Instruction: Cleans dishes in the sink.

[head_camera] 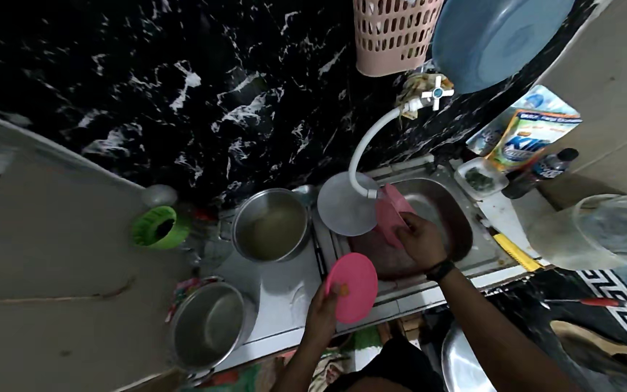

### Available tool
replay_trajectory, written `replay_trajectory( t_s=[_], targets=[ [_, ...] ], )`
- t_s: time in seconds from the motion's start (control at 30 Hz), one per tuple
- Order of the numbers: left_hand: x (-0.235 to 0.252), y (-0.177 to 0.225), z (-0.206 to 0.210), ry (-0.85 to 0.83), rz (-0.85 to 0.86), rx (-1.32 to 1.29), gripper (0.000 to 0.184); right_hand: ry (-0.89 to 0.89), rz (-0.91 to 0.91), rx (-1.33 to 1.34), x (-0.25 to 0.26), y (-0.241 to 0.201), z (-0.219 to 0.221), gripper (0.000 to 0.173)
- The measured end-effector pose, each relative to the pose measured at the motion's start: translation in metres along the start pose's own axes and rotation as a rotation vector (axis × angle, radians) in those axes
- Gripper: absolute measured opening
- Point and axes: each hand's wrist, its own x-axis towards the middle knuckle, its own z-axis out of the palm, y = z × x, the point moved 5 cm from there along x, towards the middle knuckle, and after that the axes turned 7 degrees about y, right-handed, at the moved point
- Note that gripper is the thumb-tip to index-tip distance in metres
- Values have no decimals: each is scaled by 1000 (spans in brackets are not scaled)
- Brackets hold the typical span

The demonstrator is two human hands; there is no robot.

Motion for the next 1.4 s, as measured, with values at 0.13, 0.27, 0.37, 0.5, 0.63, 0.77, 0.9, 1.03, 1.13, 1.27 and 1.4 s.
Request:
replay_trajectory(
  t_s=[0.13,0.27,0.37,0.5,0.63,0.77,0.9,1.03,1.13,1.27,1.4],
  targets=[
    [-3,-4,-3,22,-41,-2,47,-84,-34,-151,24,-24,12,37],
    [-8,-7,-11,37,-19,-25,46,-91,-85,-209,38,-47,14,37],
    [-10,-9,-15,41,-6,-43,45,2,-57,-71,39,-50,-11,31],
    [-9,-13,-14,45,-31,-27,46,184,76,293,44,-10,-39,26],
    [-7,-15,-5,15,-25,-50,45,382,294,584,45,31,-49,23],
    [-3,-19,2,-4,-38,-88,44,456,415,771,43,62,-43,28],
    [-1,-9,6,-19,-28,-41,44,496,466,920,38,66,-35,33],
    [-5,-3,4,-21,-5,-11,47,501,473,875,40,81,-39,40],
    [-5,-9,1,0,-20,-19,50,510,447,633,38,83,-52,47],
    [-7,-9,0,20,-37,-22,49,421,307,440,41,78,-71,38],
    [-8,-9,4,14,-44,-47,47,251,141,324,39,58,-74,29]
  ],
)
